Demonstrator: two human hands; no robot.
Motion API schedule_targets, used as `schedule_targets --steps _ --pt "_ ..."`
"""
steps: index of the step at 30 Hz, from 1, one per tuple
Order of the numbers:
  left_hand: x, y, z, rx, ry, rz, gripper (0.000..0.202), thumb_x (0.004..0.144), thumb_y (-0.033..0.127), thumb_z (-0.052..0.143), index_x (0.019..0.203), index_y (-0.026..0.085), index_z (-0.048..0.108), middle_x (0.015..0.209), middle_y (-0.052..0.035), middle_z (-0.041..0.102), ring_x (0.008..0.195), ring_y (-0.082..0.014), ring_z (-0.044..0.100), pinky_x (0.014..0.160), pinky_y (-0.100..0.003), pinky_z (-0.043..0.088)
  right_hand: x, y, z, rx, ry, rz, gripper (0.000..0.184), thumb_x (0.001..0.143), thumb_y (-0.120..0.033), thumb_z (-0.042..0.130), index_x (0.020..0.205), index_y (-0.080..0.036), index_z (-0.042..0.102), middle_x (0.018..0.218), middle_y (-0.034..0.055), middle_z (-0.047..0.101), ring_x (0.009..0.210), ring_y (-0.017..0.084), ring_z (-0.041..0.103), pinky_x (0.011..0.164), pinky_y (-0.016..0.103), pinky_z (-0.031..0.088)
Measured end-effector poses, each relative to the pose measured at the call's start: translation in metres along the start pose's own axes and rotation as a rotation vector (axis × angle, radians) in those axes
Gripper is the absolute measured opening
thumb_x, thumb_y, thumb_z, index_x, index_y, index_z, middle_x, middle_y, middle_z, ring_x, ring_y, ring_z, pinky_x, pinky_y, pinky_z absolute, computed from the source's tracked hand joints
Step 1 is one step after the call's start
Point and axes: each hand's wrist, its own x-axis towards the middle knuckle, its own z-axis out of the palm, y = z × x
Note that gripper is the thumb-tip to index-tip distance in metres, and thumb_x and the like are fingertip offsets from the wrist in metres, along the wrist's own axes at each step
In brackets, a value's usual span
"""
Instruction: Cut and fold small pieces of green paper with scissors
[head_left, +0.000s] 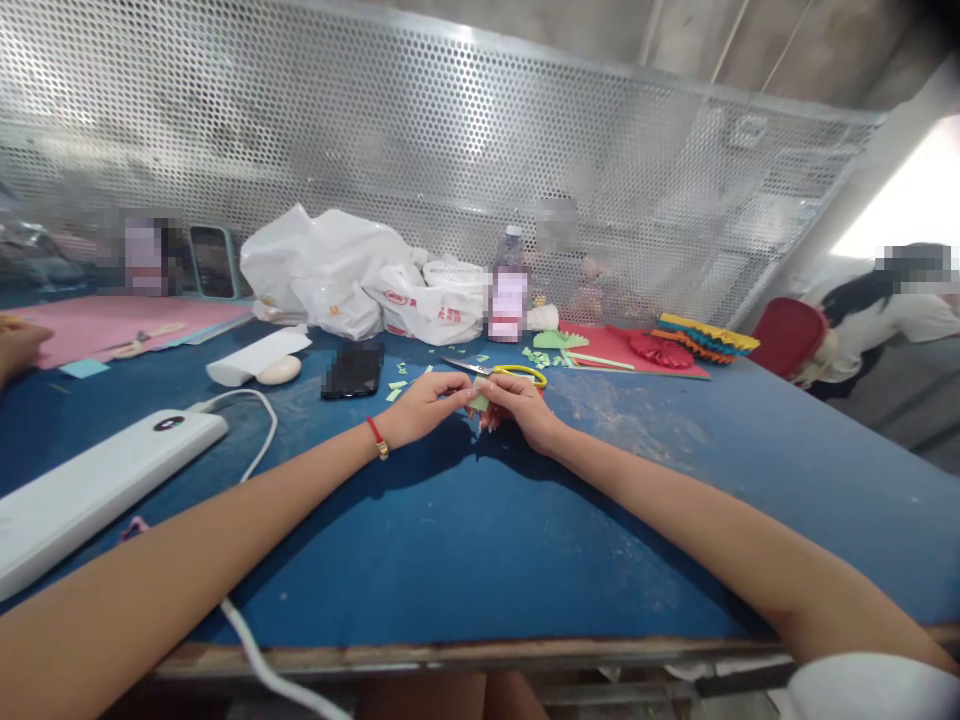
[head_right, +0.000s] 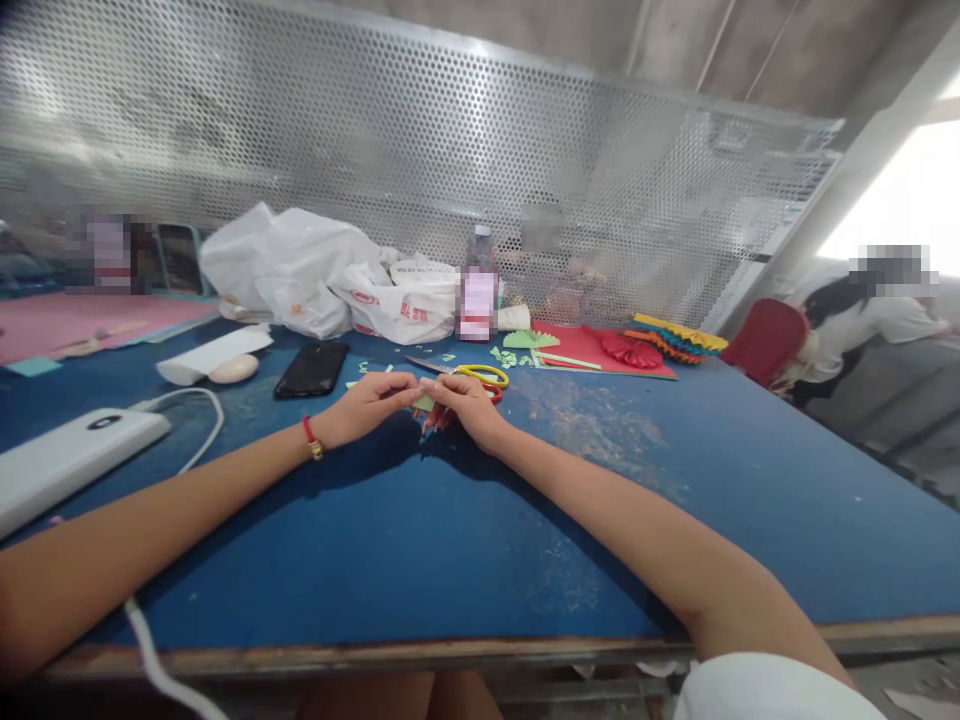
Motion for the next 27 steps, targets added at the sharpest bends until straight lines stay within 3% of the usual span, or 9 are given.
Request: schedule_targets --steps 11,17,22,27 --pt "-0.001 0.004 -0.002 -0.04 -0.029 -0.022 0.036 0.087 0.041 0.05 0.064 0.014 0.055 0.06 0.0007 0.057 0.058 -0.0113 0.05 0.06 -0.022 0.042 0.001 0.001 0.001 -0.019 0.03 -0.018 0.049 0.08 -0.062 0.061 0.063 -0.017 0.064 0.051 0.0003 0.061 0.044 0.01 0.052 0.045 0.022 0.042" --pt "-0.002 0.003 0.0 -0.031 -0.029 -0.034 0.035 0.088 0.041 0.048 0.069 0.014 0.058 0.065 -0.0015 0.062 0.062 -0.0128 0.055 0.063 -0.023 0.044 -0.001 -0.002 0.003 -0.07 0.08 -0.093 0.043 0.08 -0.056 0.067 0.061 -0.017 0.061 0.052 -0.002 0.059 0.043 0.008 0.046 0.044 0.021 0.037" --pt "-0.004 0.001 -0.004 0.021 0.011 -0.026 0.038 0.089 0.041 0.047 0.064 0.014 0.053 0.061 0.0009 0.057 0.061 -0.0115 0.05 0.062 -0.022 0.038 -0.003 -0.004 0.005 -0.013 -0.041 -0.045 0.038 0.072 -0.051 0.076 0.082 -0.02 0.057 0.068 -0.0013 0.069 0.056 0.012 0.063 0.049 0.021 0.047" --pt "-0.007 -0.001 -0.008 0.034 -0.08 -0.016 0.038 0.09 0.041 0.047 0.064 0.014 0.056 0.062 0.0013 0.059 0.061 -0.0114 0.051 0.061 -0.022 0.037 -0.003 -0.001 0.003 0.015 -0.099 0.009 0.04 0.066 -0.045 0.082 0.076 -0.019 0.053 0.069 0.0002 0.072 0.057 0.011 0.065 0.055 0.022 0.051"
